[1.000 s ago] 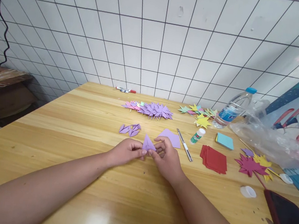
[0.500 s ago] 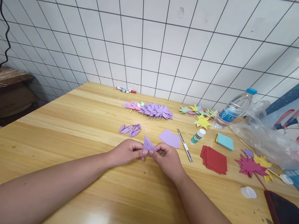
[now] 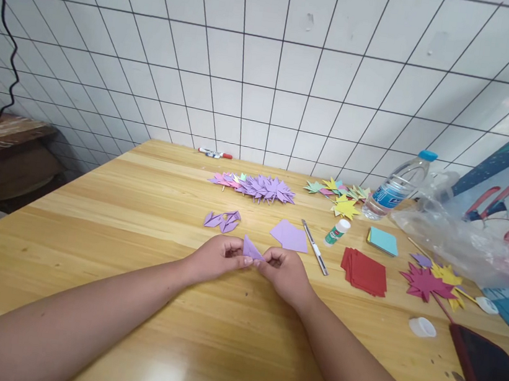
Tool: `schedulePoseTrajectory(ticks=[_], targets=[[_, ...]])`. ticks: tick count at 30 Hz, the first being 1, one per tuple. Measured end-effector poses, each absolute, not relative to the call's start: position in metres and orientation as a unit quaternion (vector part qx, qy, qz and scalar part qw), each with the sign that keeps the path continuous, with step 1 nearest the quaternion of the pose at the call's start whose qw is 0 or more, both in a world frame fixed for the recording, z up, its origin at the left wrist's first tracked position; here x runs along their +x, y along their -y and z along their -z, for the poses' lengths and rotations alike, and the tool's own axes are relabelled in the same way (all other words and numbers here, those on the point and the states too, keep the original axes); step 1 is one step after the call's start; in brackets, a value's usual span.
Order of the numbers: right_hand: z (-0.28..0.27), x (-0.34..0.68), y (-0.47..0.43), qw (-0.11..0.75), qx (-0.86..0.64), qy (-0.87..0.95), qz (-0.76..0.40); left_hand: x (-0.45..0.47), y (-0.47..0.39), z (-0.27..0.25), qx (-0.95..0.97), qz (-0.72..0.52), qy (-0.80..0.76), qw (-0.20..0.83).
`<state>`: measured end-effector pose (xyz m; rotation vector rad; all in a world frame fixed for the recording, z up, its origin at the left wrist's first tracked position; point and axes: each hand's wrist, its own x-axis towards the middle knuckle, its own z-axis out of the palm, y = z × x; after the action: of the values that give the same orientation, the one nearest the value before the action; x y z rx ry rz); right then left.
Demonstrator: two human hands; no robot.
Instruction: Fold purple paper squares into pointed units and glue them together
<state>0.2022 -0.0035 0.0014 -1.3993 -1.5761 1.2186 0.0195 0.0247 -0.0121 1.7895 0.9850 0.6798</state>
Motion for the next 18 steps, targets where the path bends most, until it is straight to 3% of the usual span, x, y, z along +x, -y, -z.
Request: schedulePoseTrajectory(ticks=[18], targets=[[0.0024, 0.2078, 0.0007, 0.338, -0.523, 0.637, -0.455, 0.0195, -0.0274, 0.007, 0.698, -0.298, -0.392, 0.52]])
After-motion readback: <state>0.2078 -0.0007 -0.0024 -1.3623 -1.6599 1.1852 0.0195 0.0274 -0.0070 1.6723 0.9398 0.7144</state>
